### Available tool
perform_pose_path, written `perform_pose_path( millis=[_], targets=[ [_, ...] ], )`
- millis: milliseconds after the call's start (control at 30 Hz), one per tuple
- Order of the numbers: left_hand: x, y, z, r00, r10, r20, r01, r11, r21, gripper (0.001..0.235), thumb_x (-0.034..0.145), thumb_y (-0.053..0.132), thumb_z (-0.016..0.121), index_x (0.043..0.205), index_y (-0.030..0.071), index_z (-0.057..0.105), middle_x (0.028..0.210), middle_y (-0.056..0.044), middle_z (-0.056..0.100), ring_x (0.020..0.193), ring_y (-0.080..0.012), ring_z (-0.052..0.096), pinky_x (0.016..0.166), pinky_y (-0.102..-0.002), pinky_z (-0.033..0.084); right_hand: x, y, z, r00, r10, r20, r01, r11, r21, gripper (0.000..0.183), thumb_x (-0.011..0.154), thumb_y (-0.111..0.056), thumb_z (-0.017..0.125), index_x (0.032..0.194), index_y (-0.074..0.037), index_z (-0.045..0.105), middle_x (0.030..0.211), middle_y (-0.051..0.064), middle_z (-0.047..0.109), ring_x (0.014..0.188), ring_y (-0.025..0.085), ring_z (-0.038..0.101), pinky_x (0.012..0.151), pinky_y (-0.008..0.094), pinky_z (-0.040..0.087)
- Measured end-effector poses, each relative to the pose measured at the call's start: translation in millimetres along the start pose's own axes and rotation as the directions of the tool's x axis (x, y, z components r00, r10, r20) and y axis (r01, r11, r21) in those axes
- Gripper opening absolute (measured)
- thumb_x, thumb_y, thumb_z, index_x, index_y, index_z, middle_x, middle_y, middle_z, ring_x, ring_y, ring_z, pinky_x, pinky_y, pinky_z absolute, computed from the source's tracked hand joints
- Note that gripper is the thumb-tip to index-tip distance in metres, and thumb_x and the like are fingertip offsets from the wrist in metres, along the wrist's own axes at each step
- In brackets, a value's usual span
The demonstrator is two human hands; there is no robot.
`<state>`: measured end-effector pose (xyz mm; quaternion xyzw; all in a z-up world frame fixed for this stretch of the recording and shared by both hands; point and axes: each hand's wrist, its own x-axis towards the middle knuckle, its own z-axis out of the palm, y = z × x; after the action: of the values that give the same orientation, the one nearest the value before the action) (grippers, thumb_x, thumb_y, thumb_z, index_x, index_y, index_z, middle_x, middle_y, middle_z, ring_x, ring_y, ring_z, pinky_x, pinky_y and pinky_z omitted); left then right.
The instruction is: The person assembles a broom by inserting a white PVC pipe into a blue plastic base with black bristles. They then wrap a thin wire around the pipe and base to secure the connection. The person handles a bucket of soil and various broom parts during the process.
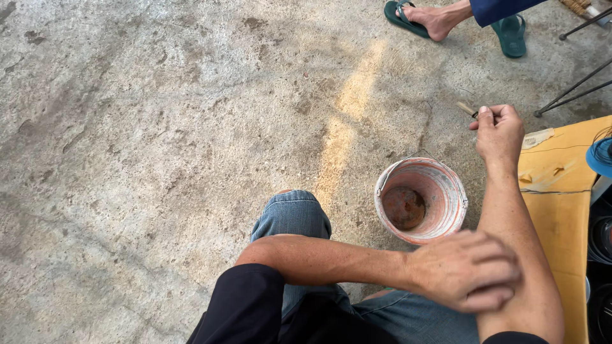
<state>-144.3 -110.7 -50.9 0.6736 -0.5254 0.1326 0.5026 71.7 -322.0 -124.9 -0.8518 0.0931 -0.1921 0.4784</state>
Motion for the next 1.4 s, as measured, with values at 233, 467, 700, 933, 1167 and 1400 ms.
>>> perform_pose_path(
  millis=[233,467,700,933,1167,1400],
  targets=[
    [-5,-7,-3,0.996,-0.077,-0.04,0.079,0.996,0.036,0.035,0.091,0.032,0.071,0.118,0.012,0.063,0.121,-0.006,0.06,0.114,-0.0225,0.061,0.096,-0.033,0.051,-2,-4,7,0.999,-0.012,0.034,0.016,0.994,-0.105,0.018,0.113,-0.017,0.063,0.11,0.0,0.063,0.085,0.006,0.073,0.07,0.009,0.063,0.063,0.026,0.047],
    [-12,13,-1,0.992,0.111,0.054,-0.111,0.994,-0.003,0.023,0.086,0.034,0.073,0.098,0.015,0.066,0.109,0.001,0.065,0.111,-0.0182,0.063,0.096,-0.032,0.05,-1,-5,5,0.999,-0.029,0.025,0.031,0.997,-0.071,0.017,0.113,-0.017,0.063,0.111,0.0,0.062,0.086,0.006,0.073,0.074,0.008,0.065,0.065,0.025,0.049],
    [-6,10,-14,0.995,-0.098,-0.029,0.1,0.99,0.103,0.041,0.082,0.038,0.074,0.108,0.008,0.065,0.12,-0.008,0.062,0.113,-0.024,0.061,0.096,-0.036,0.051,-4,-15,8,0.998,-0.049,0.04,0.05,0.998,-0.036,0.017,0.115,-0.016,0.063,0.111,0.0,0.062,0.088,0.006,0.073,0.073,0.008,0.062,0.064,0.025,0.046],
    [-16,20,-17,0.996,0.064,0.055,-0.061,0.997,-0.045,0.024,0.085,0.029,0.074,0.1,0.013,0.066,0.115,-0.004,0.063,0.112,-0.021,0.062,0.092,-0.033,0.051,-8,-18,2,0.999,-0.046,0.022,0.047,0.998,-0.045,0.018,0.115,-0.017,0.064,0.11,0.001,0.062,0.086,0.006,0.073,0.073,0.008,0.064,0.064,0.025,0.047],
    [-5,26,-44,0.946,0.078,0.316,0.135,0.789,-0.6,0.025,0.099,0.029,0.07,0.086,0.008,0.065,0.089,-0.002,0.067,0.09,-0.0139,0.066,0.084,-0.026,0.05,-10,-37,3,0.99,-0.126,0.055,0.124,0.992,0.039,0.016,0.114,-0.014,0.063,0.11,0.001,0.062,0.089,0.006,0.072,0.078,0.007,0.067,0.066,0.024,0.05],
    [-7,32,-65,0.842,0.159,0.515,0.523,-0.008,-0.853,0.045,0.101,0.037,0.069,0.118,-0.003,0.056,0.112,0.003,0.062,0.102,-0.0043,0.057,0.094,-0.023,0.047,-39,-86,0,0.965,-0.219,0.142,0.223,0.975,-0.013,0.016,0.115,-0.015,0.066,0.11,0.0,0.064,0.088,0.007,0.073,0.08,0.008,0.069,0.065,0.025,0.049]
  ],
)
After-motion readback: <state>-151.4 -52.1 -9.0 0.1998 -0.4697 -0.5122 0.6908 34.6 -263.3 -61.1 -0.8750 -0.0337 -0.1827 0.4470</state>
